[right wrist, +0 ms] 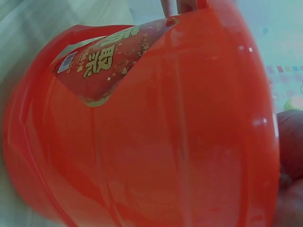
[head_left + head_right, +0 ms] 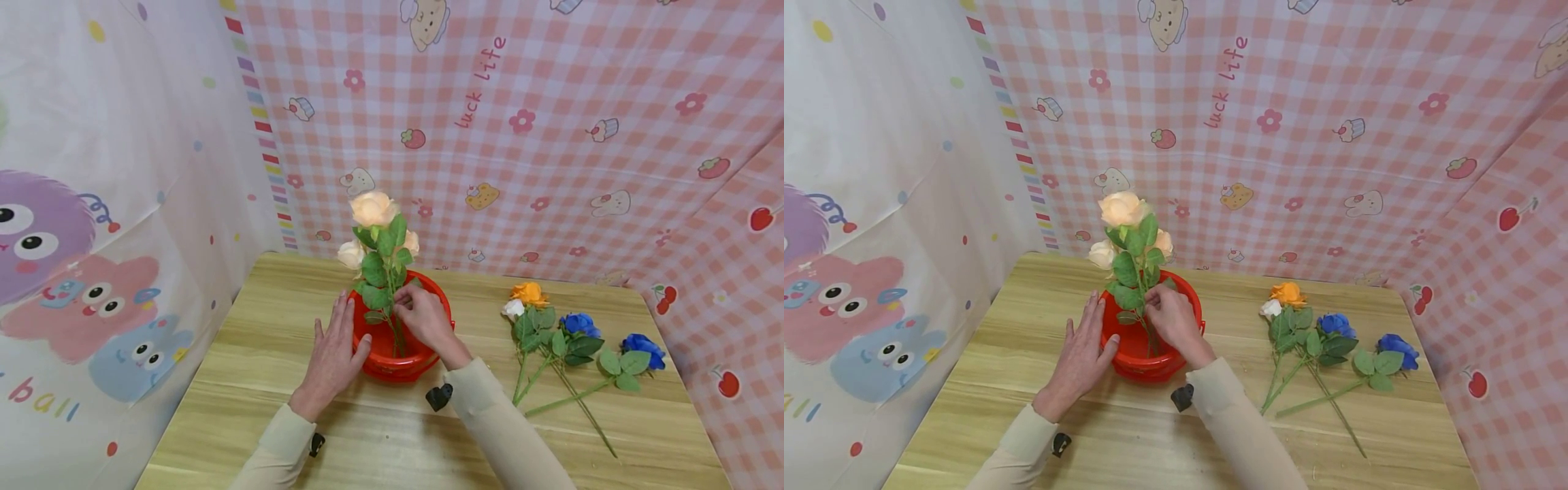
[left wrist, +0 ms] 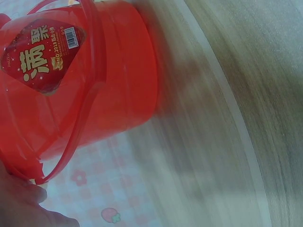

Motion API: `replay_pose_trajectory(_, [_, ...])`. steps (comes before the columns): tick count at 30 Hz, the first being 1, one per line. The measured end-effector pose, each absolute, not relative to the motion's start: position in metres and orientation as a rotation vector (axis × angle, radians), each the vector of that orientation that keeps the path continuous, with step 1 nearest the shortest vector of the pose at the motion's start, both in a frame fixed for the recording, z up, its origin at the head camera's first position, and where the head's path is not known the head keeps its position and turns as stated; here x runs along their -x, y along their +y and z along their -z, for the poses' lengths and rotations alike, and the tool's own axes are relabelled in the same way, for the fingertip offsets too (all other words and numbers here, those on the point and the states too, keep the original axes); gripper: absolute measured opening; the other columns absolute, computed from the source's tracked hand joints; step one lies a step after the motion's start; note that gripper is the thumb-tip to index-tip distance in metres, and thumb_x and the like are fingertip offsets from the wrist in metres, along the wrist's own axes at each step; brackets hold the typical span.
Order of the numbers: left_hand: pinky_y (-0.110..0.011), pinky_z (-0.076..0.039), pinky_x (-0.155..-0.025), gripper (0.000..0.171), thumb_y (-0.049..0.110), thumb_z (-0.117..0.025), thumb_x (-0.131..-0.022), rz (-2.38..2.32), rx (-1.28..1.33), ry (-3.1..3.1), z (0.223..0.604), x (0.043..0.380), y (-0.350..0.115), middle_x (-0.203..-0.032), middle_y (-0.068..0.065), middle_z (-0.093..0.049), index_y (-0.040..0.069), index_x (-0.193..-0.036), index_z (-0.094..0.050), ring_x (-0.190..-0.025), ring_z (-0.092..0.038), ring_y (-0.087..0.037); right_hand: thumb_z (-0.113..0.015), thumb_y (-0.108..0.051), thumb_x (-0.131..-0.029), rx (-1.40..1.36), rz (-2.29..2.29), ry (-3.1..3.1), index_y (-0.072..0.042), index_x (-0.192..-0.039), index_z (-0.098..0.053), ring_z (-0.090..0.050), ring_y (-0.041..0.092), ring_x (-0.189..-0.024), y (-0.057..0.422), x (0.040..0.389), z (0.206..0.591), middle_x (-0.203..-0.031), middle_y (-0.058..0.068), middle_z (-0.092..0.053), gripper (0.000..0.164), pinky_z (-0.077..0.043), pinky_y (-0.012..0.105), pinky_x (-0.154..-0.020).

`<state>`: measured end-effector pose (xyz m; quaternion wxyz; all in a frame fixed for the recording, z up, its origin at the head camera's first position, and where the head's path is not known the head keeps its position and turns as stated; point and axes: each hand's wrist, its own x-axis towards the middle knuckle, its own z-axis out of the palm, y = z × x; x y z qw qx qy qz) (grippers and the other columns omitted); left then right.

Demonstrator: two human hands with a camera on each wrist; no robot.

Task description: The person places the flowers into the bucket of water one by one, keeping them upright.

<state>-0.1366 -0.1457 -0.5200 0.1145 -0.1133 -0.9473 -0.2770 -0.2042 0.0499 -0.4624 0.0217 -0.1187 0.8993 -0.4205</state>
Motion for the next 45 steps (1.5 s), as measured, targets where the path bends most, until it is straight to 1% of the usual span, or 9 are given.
replay_pose_trajectory(13, [-0.077,-0.015,-0.115,0.073,0.035,-0.047,-0.104,0.812,0.333,-2.774,0.520,0.137,-0.145,-0.173,-0.015,-0.011,-0.004,-0.162,-0.024,-0.157,-0.017,-0.034,-0.072,-0.004,-0.095,0.339,1.237,2.732,-0.005,-0.107,-0.072,-0.069,0.021,-0.090,0.046,0.213,0.466,-0.098,0.006,-0.072,0.013,-0.060,0.035,-0.080])
replay_pose_trajectory(23, [-0.076,-0.014,-0.116,0.073,0.035,-0.047,-0.105,0.814,0.332,-2.783,0.520,0.137,-0.146,-0.173,-0.015,-0.011,-0.004,-0.162,-0.024,-0.158,-0.016,-0.034,-0.071,-0.003,-0.094,0.363,1.207,2.713,-0.003,-0.107,-0.073,-0.068,0.020,-0.087,0.045,0.216,0.468,-0.097,0.007,-0.073,0.013,-0.059,0.034,-0.077])
replay_pose_trajectory(28, [-0.076,-0.014,-0.116,0.073,0.036,-0.046,-0.105,0.815,0.330,-2.780,0.521,0.137,-0.146,-0.173,-0.015,-0.012,-0.004,-0.162,-0.024,-0.158,-0.017,-0.034,-0.071,-0.002,-0.093,0.362,1.182,2.712,-0.002,-0.108,-0.074,-0.069,0.021,-0.088,0.043,0.217,0.467,-0.097,0.008,-0.073,0.015,-0.059,0.035,-0.078])
replay_pose_trajectory(33, [-0.076,-0.014,-0.116,0.074,0.036,-0.047,-0.105,0.819,0.333,-2.775,0.521,0.136,-0.146,-0.173,-0.015,-0.011,-0.004,-0.162,-0.023,-0.157,-0.017,-0.035,-0.070,-0.001,-0.093,0.342,1.176,2.699,-0.003,-0.107,-0.074,-0.067,0.019,-0.084,0.042,0.217,0.468,-0.094,0.007,-0.072,0.014,-0.059,0.034,-0.076])
replay_pose_trajectory(37, [-0.077,-0.016,-0.115,0.074,0.036,-0.048,-0.104,0.807,0.338,-2.769,0.521,0.136,-0.146,-0.173,-0.014,-0.011,-0.004,-0.162,-0.023,-0.157,-0.018,-0.035,-0.070,0.000,-0.092,0.335,1.182,2.695,-0.003,-0.104,-0.074,-0.066,0.019,-0.081,0.042,0.218,0.470,-0.091,0.006,-0.072,0.013,-0.059,0.033,-0.074])
replay_pose_trajectory(41, [-0.077,-0.017,-0.114,0.074,0.036,-0.048,-0.104,0.799,0.341,-2.766,0.521,0.136,-0.146,-0.173,-0.015,-0.011,-0.004,-0.162,-0.024,-0.157,-0.019,-0.036,-0.071,-0.002,-0.092,0.355,1.179,2.697,-0.004,-0.105,-0.075,-0.069,0.020,-0.084,0.042,0.218,0.471,-0.092,0.006,-0.074,0.013,-0.060,0.034,-0.075])
replay_pose_trajectory(45, [-0.077,-0.016,-0.114,0.074,0.035,-0.048,-0.104,0.808,0.341,-2.764,0.521,0.136,-0.146,-0.173,-0.015,-0.011,-0.004,-0.162,-0.023,-0.157,-0.019,-0.035,-0.073,-0.006,-0.094,0.350,1.189,2.675,-0.004,-0.110,-0.075,-0.073,0.022,-0.091,0.042,0.216,0.469,-0.097,0.007,-0.077,0.016,-0.060,0.037,-0.080])
